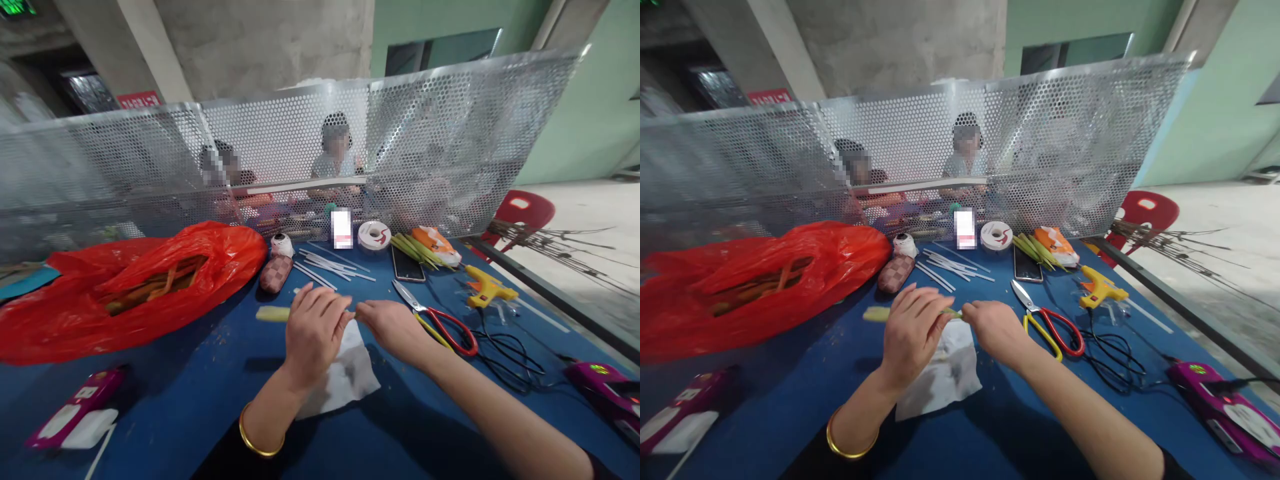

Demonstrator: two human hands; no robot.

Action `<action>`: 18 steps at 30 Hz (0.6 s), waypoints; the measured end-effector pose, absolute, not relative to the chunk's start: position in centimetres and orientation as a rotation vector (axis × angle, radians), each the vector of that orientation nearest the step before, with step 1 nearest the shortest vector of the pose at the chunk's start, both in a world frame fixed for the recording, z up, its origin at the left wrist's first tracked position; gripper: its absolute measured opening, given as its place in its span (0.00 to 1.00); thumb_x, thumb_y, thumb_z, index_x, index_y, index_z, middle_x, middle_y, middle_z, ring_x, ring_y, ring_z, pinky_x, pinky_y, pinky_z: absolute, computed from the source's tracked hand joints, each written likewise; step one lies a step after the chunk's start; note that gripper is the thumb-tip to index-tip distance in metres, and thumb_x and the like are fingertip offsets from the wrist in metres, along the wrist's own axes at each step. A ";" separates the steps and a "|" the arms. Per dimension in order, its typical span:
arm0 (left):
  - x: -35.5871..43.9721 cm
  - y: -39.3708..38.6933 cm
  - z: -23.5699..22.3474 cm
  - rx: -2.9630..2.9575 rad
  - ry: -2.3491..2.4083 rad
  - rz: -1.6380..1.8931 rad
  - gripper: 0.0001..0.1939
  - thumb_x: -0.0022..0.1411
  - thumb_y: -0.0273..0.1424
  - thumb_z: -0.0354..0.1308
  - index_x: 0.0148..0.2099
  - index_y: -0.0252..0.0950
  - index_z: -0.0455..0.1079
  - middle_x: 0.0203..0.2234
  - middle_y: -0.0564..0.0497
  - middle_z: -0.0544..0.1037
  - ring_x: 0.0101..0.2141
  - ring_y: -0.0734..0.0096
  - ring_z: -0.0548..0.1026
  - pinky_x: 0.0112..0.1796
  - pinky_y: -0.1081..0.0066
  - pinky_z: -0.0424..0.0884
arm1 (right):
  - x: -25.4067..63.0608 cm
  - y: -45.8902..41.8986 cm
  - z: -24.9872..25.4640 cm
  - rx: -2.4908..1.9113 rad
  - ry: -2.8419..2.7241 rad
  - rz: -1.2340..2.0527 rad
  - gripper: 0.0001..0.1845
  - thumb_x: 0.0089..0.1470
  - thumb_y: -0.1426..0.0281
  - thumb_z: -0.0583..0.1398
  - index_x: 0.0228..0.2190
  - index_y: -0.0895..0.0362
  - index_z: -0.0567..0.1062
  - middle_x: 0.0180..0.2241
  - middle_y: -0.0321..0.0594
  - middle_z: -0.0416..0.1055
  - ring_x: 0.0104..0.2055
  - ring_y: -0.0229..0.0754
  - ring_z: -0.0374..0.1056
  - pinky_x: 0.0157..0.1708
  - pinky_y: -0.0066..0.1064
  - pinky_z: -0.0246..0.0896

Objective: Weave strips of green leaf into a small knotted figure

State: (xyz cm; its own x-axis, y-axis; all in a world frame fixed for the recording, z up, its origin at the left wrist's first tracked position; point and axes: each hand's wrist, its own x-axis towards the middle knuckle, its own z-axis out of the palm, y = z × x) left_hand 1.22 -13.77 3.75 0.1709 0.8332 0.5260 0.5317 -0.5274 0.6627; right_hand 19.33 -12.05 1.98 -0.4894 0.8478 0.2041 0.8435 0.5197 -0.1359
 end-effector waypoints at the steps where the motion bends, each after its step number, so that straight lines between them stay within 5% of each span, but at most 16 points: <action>1: 0.9 -13.5 3.9 2.163 1.231 1.247 0.08 0.60 0.35 0.60 0.39 0.43 0.79 0.34 0.45 0.80 0.44 0.58 0.72 0.58 0.58 0.52 | 19.2 -11.8 2.0 -1.328 -2.588 -0.022 0.09 0.62 0.74 0.53 0.32 0.57 0.72 0.29 0.40 0.73 0.29 0.41 0.66 0.28 0.32 0.43; 4: 0.0 -12.4 3.8 2.167 1.184 1.020 0.07 0.60 0.33 0.59 0.37 0.45 0.79 0.29 0.49 0.80 0.35 0.62 0.74 0.60 0.55 0.45 | 18.5 -11.0 2.0 -1.113 -2.684 -0.117 0.08 0.61 0.76 0.54 0.34 0.57 0.73 0.30 0.40 0.73 0.30 0.40 0.66 0.30 0.32 0.46; 6: -0.7 -11.8 3.6 2.152 1.210 0.898 0.08 0.60 0.32 0.58 0.32 0.44 0.79 0.26 0.50 0.79 0.32 0.63 0.73 0.57 0.58 0.51 | 18.1 -10.5 2.0 -1.054 -2.679 -0.141 0.08 0.61 0.77 0.54 0.34 0.58 0.73 0.30 0.40 0.73 0.30 0.40 0.65 0.30 0.32 0.47; 9: -1.3 -11.4 3.5 2.087 1.260 0.799 0.10 0.60 0.32 0.56 0.29 0.41 0.77 0.23 0.50 0.77 0.29 0.65 0.71 0.41 0.68 0.63 | 17.6 -9.9 2.0 -0.993 -2.670 -0.196 0.07 0.62 0.76 0.54 0.33 0.58 0.72 0.29 0.40 0.72 0.30 0.40 0.65 0.30 0.32 0.47; 12: -1.5 -11.3 3.2 1.968 1.264 0.705 0.12 0.61 0.31 0.52 0.29 0.38 0.75 0.22 0.51 0.74 0.24 0.69 0.68 0.28 0.72 0.59 | 17.4 -9.5 1.9 -0.929 -2.680 -0.218 0.07 0.61 0.75 0.56 0.32 0.58 0.73 0.29 0.40 0.72 0.31 0.41 0.66 0.30 0.32 0.47; 18: -1.8 -10.7 2.4 1.767 1.276 0.687 0.13 0.60 0.33 0.52 0.27 0.35 0.73 0.21 0.52 0.74 0.22 0.73 0.65 0.26 0.74 0.56 | 17.6 -8.9 1.7 -0.987 -2.534 0.174 0.07 0.60 0.74 0.57 0.38 0.57 0.75 0.35 0.41 0.76 0.35 0.40 0.69 0.33 0.29 0.53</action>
State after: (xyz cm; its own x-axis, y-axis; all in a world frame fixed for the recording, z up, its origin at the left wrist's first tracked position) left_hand -1.80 -10.70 2.37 0.3346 0.9417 -0.0367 0.4873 -0.1395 0.8620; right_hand 17.60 -8.92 1.70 -0.6630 0.6709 0.3323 0.6192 0.7408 -0.2603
